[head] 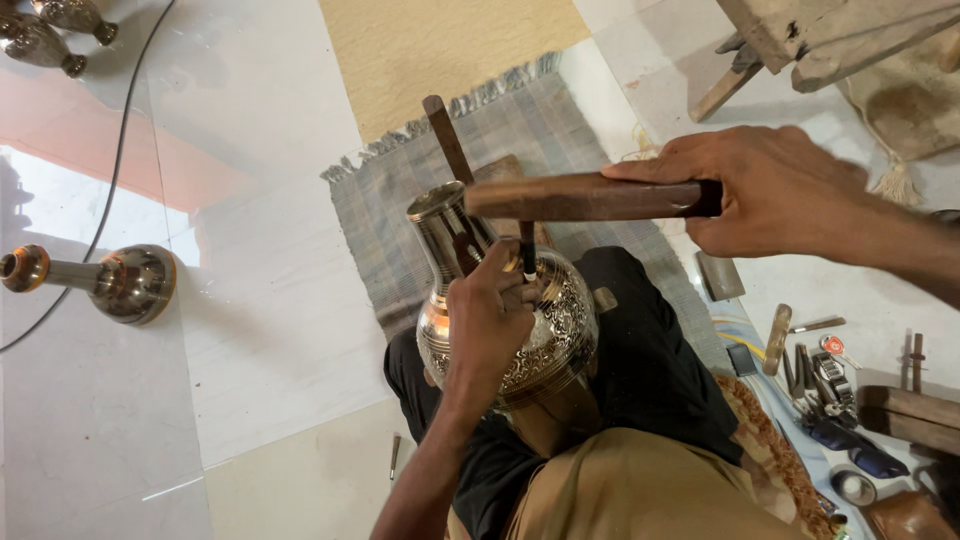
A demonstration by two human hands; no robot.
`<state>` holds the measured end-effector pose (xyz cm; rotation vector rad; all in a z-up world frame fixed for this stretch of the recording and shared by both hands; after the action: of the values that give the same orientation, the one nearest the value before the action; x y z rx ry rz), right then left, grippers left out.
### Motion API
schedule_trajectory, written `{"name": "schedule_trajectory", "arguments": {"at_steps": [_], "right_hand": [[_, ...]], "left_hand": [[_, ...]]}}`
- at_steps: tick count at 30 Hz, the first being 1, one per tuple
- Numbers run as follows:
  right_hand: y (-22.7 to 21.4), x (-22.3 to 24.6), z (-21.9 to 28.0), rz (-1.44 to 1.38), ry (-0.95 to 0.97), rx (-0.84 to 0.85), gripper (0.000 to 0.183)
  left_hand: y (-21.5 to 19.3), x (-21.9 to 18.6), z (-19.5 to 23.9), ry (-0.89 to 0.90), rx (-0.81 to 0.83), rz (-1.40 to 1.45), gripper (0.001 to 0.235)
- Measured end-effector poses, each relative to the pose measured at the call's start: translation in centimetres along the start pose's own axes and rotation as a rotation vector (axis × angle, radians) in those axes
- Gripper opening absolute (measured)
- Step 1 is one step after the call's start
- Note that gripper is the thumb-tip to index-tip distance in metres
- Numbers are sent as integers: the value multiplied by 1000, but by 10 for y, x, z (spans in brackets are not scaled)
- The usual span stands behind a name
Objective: The person is sitting on the floor, holding a metal vessel on their lap. They use a chisel in their left hand and a wooden mallet in their right hand to repeatedly strike the chisel, creating decorative patterns on the surface of the vessel.
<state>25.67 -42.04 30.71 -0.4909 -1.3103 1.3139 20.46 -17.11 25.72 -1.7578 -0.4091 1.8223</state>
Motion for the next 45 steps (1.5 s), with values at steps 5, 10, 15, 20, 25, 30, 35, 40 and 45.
{"name": "schedule_trajectory", "arguments": {"at_steps": [5, 10, 15, 20, 25, 30, 35, 40, 45], "right_hand": [[15, 1, 4, -405, -232, -67, 80], [5, 11, 10, -673, -411, -237, 75], [8, 13, 5, -412, -122, -14, 78], [9, 18, 3, -246, -59, -2, 82], [31, -3, 3, -63, 176, 132, 81], [30, -2, 3, -512, -263, -85, 77], [35, -24, -4, -544, -294, -124, 72], [37, -32, -2, -613, -292, -103, 79], [40, -29, 2, -645, -371, -125, 77]], "left_hand": [[-1, -3, -2, 117, 15, 61, 47], [1, 3, 1, 88, 1, 98, 46], [-1, -1, -6, 227, 23, 51, 57], [5, 12, -3, 105, 51, 74, 54], [3, 9, 0, 131, 37, 70, 56], [3, 9, -5, 180, 91, 126, 58], [2, 12, 1, 162, 53, 116, 65], [4, 12, -3, 219, 89, 109, 62], [2, 10, -1, 214, 73, 109, 59]]}}
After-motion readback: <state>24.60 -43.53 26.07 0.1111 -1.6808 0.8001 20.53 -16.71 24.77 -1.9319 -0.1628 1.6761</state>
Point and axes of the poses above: each hand's wrist, its own z-axis away from the middle knuckle, its own y-axis out of the palm, x = y × z, the point moved 7 cm from there along -z, towards the middle knuckle, and after that the axes turned 6 degrees about x, right-handed, at the moved point
